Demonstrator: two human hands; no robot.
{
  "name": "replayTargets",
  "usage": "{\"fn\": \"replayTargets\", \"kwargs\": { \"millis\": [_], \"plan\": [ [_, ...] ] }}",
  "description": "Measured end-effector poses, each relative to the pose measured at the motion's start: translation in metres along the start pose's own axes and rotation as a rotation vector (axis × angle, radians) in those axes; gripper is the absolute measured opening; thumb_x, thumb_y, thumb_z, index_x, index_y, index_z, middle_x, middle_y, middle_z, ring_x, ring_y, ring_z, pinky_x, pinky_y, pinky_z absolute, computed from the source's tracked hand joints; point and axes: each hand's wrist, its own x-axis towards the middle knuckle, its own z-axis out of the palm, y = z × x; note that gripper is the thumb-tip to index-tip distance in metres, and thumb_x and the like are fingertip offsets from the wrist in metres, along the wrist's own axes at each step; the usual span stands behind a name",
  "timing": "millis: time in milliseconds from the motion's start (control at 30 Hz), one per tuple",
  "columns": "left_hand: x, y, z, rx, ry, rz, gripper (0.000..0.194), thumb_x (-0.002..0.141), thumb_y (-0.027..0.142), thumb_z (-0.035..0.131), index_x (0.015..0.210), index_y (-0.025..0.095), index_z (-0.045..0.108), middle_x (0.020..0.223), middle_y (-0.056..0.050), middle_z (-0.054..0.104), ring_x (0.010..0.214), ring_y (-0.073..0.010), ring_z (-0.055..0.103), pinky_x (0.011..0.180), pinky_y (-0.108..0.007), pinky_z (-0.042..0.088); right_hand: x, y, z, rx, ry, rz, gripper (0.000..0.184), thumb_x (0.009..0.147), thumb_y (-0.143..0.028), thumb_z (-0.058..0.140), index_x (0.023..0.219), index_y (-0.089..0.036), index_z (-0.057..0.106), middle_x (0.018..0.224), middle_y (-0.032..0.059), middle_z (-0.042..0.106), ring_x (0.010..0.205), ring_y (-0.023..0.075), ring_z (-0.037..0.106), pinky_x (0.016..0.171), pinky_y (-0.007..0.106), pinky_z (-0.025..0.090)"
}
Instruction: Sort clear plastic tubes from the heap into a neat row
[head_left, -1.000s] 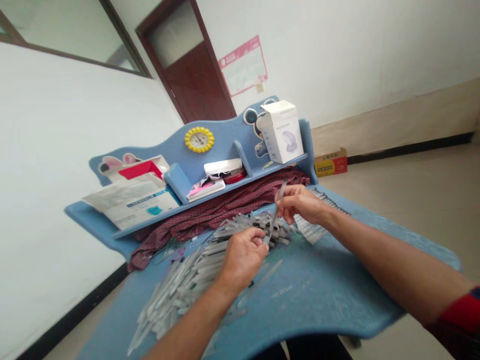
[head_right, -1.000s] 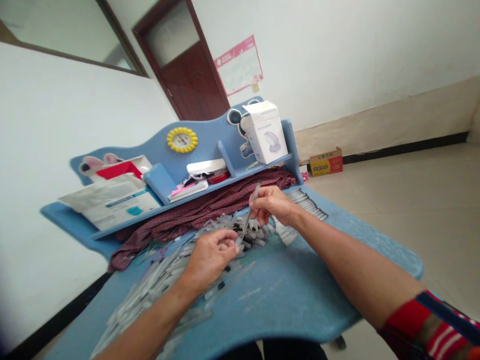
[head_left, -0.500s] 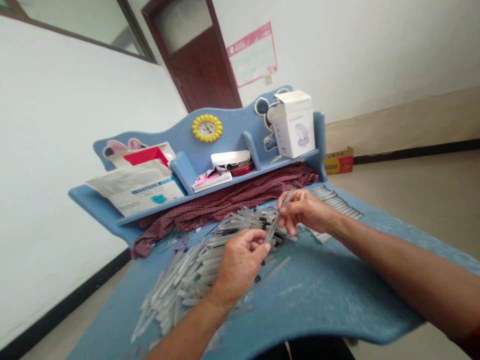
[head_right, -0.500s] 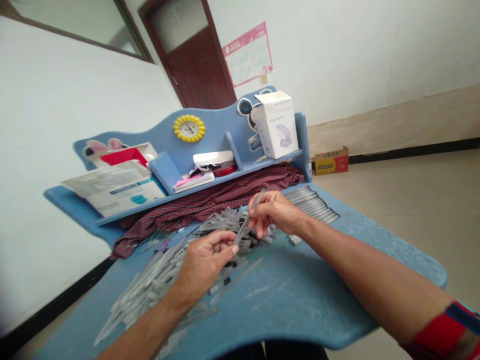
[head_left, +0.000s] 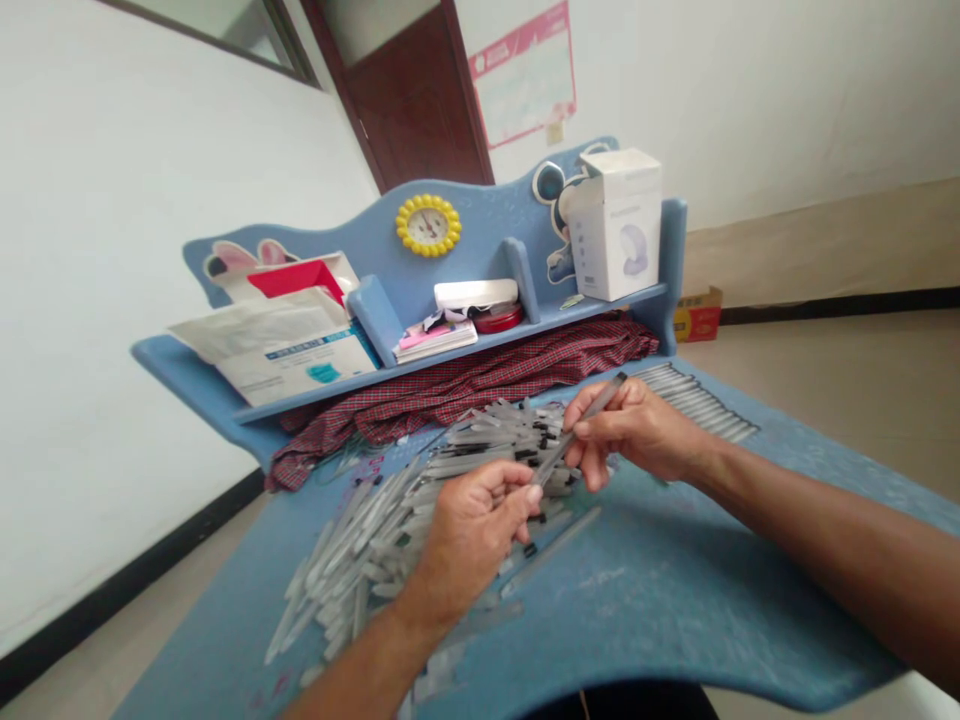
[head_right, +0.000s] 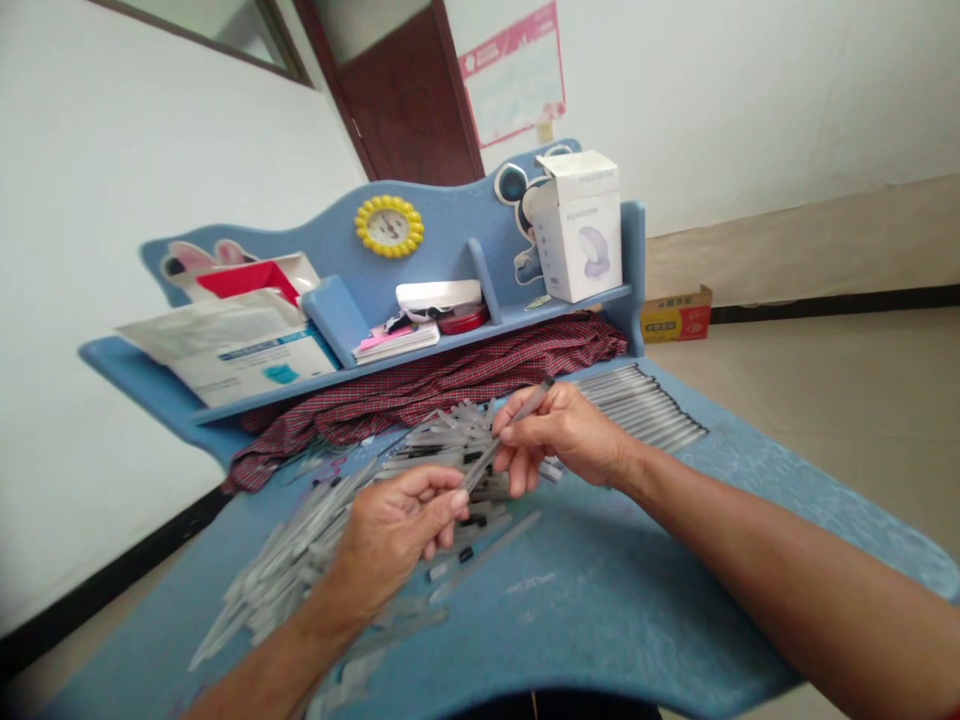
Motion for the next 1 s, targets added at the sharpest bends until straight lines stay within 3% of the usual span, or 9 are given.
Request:
{"fn": "replayTargets", "kwargs": {
  "millis": [367,567,700,800,900,1000],
  "plan": [
    [-0.013,0.0,0.001,0.092,0.022,0.069,0.014,0.076,0.029,0.054,0.08,0.017,0.061,0.058,0.004,0.055,0.045,-0.0077,0.046,0.043,-0.019,0.037,0.0,0.007,0.01,0.085,-0.007,-0.001,0.014,0.07,-0.02,0.065,0.08,-0.014,0.057,0.063,0.0057,0.072,0.049,0.0198,0.068,0.044,0.025,0.054],
    [-0.005,0.008,0.0,0.062,0.049,0.054,0.014,0.075,0.029,0.056,0.077,0.016,0.061,0.057,0.004,0.055,0.044,-0.0075,0.045,0.042,-0.018,0.036,0.005,0.009,0.009,0.004,-0.006,0.022,0.024,0.074,-0.036,0.066,0.079,-0.014,0.056,0.063,0.0048,0.07,0.049,0.0187,0.067,0.044,0.026,0.052],
    [0.001,0.015,-0.005,0.07,0.14,0.029,0.018,0.072,0.033,0.059,0.076,0.016,0.062,0.054,0.004,0.055,0.043,-0.0081,0.044,0.041,-0.018,0.034,0.007,0.006,0.005,-0.476,0.157,-0.032,0.039,0.081,-0.05,0.054,0.063,-0.016,0.053,0.05,0.0013,0.061,0.035,0.0109,0.054,0.034,0.019,0.036],
    [0.001,0.015,-0.006,0.065,0.182,-0.008,0.02,0.068,0.035,0.061,0.074,0.016,0.062,0.05,0.005,0.053,0.041,-0.0087,0.043,0.039,-0.018,0.032,0.005,0.004,0.001,-1.045,0.282,-0.339,0.019,0.082,-0.034,0.058,0.079,-0.016,0.062,0.055,-0.0002,0.061,0.046,0.0103,0.054,0.046,0.02,0.036],
    [0.0,0.013,-0.004,0.071,0.134,-0.01,0.022,0.068,0.037,0.061,0.074,0.016,0.062,0.051,0.005,0.053,0.04,-0.0085,0.042,0.039,-0.018,0.032,0.001,0.004,0.002,-1.534,0.122,-0.522,0.02,0.085,-0.021,0.051,0.101,-0.019,0.062,0.073,0.003,0.067,0.06,0.0123,0.057,0.056,0.022,0.035],
    [0.0,0.013,-0.002,0.098,0.081,-0.021,0.023,0.07,0.039,0.059,0.074,0.017,0.063,0.051,0.005,0.054,0.04,-0.0087,0.043,0.039,-0.018,0.032,-0.001,0.002,0.004,-1.806,-0.035,-0.485,0.021,0.088,-0.016,0.042,0.093,-0.018,0.062,0.075,0.0046,0.067,0.058,0.0123,0.055,0.053,0.024,0.031]
  ]
}}
